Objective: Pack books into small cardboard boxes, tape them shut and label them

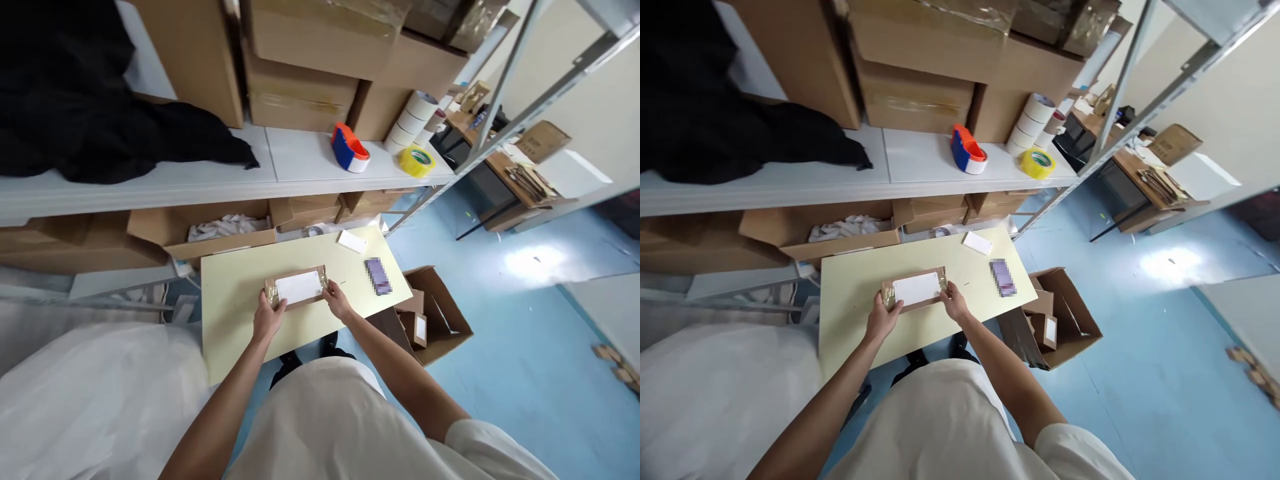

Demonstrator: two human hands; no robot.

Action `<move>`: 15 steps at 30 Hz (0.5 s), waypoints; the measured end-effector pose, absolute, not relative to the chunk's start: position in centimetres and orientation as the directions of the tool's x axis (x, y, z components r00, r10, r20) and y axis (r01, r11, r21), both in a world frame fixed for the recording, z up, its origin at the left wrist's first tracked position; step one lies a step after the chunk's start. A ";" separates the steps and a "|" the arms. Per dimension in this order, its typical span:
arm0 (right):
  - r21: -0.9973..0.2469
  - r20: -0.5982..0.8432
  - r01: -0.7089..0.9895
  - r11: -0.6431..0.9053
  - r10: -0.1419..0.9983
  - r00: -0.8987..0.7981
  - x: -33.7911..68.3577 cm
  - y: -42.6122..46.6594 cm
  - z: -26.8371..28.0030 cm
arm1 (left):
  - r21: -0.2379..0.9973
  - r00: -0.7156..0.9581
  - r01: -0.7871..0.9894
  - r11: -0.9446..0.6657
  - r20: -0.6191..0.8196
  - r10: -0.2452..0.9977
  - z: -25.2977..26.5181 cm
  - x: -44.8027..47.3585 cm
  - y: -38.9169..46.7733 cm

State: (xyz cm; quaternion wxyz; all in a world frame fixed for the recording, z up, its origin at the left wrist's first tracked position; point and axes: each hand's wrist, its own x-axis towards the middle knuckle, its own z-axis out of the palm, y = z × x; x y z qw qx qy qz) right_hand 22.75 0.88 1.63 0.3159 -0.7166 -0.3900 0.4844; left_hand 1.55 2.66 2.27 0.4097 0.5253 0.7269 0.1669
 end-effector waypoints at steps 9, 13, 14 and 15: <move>-0.850 -0.519 -0.023 -0.527 0.827 0.216 24.7 -1.8 3.1 | 0.663 -0.158 0.664 0.345 -0.327 0.932 5.6 3.7 1.5; -0.925 -0.379 -0.069 -0.374 0.888 0.261 30.1 -6.4 5.9 | 0.603 -0.066 0.774 0.196 -0.231 0.971 11.4 8.7 0.9; -0.941 -0.333 -0.058 -0.332 0.890 0.311 31.9 -7.7 6.6 | 0.599 -0.028 0.788 0.140 -0.193 0.981 12.8 10.7 0.8; -0.958 -0.276 -0.035 -0.285 0.885 0.374 33.8 -9.0 7.2 | 0.604 0.017 0.793 0.079 -0.151 0.988 14.0 12.9 0.7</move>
